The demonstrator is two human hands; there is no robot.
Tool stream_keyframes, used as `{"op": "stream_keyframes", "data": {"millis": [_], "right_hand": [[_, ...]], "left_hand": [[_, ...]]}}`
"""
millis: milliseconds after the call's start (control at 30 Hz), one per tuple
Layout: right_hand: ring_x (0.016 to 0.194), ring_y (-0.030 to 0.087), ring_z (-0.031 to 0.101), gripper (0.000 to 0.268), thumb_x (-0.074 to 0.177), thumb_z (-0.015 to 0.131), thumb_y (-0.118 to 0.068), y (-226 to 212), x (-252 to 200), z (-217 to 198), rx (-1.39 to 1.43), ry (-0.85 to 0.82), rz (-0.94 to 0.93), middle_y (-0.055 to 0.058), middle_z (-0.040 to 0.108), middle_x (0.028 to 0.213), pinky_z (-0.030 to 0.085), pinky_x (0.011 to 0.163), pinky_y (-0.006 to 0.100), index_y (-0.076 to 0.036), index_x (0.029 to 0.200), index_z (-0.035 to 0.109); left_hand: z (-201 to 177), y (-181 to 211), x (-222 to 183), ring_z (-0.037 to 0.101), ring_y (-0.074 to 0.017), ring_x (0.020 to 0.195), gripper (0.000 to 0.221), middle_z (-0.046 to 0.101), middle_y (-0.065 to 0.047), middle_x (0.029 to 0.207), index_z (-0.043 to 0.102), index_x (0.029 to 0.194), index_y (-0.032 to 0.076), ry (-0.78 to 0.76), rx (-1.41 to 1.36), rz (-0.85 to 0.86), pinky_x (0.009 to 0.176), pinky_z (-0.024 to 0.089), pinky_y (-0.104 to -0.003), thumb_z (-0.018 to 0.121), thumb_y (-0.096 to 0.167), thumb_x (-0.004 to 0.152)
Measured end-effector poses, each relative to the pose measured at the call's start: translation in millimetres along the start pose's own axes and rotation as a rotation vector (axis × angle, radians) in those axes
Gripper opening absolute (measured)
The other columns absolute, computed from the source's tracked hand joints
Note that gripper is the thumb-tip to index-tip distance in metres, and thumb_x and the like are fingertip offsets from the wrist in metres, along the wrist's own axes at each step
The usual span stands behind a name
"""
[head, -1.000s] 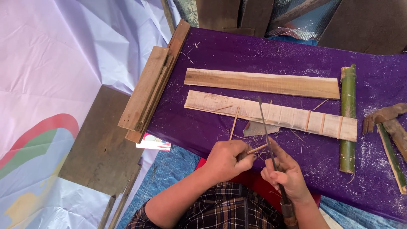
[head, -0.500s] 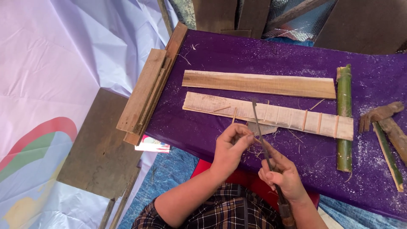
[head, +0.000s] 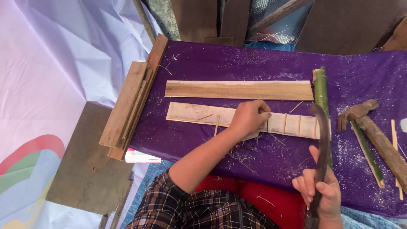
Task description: Shaping and shaving thin wooden strips using a curved blade (sickle) on a workbench.
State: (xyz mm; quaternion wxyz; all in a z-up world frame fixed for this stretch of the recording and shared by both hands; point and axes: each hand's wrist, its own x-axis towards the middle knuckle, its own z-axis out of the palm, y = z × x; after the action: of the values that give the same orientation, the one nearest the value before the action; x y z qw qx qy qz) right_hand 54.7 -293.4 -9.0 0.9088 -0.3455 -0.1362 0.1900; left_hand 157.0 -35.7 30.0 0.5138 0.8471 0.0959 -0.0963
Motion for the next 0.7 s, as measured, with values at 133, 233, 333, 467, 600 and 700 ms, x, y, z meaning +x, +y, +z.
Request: {"op": "stream_keyframes", "data": {"millis": [133, 233, 333, 467, 600, 700], "right_hand": [[0.044, 0.009, 0.043, 0.082, 0.092, 0.075, -0.019, -3.9, -6.5, -19.1, 0.043, 0.004, -0.004, 0.001, 0.053, 0.06, 0.032, 0.05, 0.028, -0.008, 0.161, 0.032], [0.044, 0.01, 0.044, 0.085, 0.091, 0.075, -0.021, -5.3, -6.0, -23.1, 0.051, 0.049, -0.004, 0.0, 0.051, 0.059, 0.031, 0.049, 0.028, -0.007, 0.162, 0.03], [0.044, 0.01, 0.044, 0.077, 0.095, 0.072, -0.018, -4.7, -6.8, -26.8, 0.112, 0.024, -0.012, 0.001, 0.055, 0.063, 0.033, 0.049, 0.027, -0.007, 0.161, 0.033], [0.045, 0.01, 0.045, 0.082, 0.094, 0.074, -0.019, -4.1, -5.9, -31.0, 0.142, 0.0, -0.003, 0.001, 0.055, 0.063, 0.033, 0.048, 0.028, -0.008, 0.162, 0.029], [0.046, 0.011, 0.044, 0.08, 0.096, 0.073, -0.018, -3.4, -7.4, -30.2, 0.16, 0.001, -0.019, 0.002, 0.054, 0.064, 0.033, 0.049, 0.028, -0.006, 0.162, 0.029], [0.044, 0.011, 0.044, 0.08, 0.096, 0.074, -0.019, -4.6, -6.2, -31.5, 0.142, -0.013, -0.004, 0.002, 0.055, 0.063, 0.032, 0.049, 0.028, -0.007, 0.161, 0.03]], "left_hand": [[19.1, -16.1, 34.5, 0.07, -0.0132, 0.075, 0.005, 0.077, 0.002, 0.077, 0.074, 0.09, 0.016, -0.019, 0.137, 0.051, 0.07, 0.054, -0.033, 0.07, 0.015, 0.089], [27.3, -16.5, 44.5, 0.07, -0.0152, 0.082, 0.009, 0.078, 0.004, 0.086, 0.075, 0.085, 0.017, -0.041, 0.191, 0.052, 0.07, 0.055, -0.034, 0.068, 0.012, 0.086], [29.0, -13.2, 45.6, 0.069, -0.0157, 0.081, 0.006, 0.077, 0.003, 0.088, 0.074, 0.086, 0.016, -0.071, 0.261, 0.039, 0.069, 0.057, -0.034, 0.07, 0.014, 0.09], [27.6, -9.1, 48.0, 0.069, -0.0166, 0.077, 0.007, 0.076, 0.001, 0.086, 0.072, 0.086, 0.016, -0.089, 0.297, 0.065, 0.07, 0.057, -0.035, 0.069, 0.011, 0.091], [29.1, -14.1, 52.2, 0.069, -0.0184, 0.081, 0.01, 0.076, -0.001, 0.088, 0.072, 0.085, 0.015, -0.102, 0.344, 0.104, 0.072, 0.058, -0.036, 0.066, 0.009, 0.091], [27.5, -13.7, 49.6, 0.069, -0.0178, 0.083, 0.011, 0.076, 0.0, 0.088, 0.071, 0.082, 0.015, -0.087, 0.322, 0.129, 0.074, 0.059, -0.036, 0.069, 0.01, 0.091]]}}
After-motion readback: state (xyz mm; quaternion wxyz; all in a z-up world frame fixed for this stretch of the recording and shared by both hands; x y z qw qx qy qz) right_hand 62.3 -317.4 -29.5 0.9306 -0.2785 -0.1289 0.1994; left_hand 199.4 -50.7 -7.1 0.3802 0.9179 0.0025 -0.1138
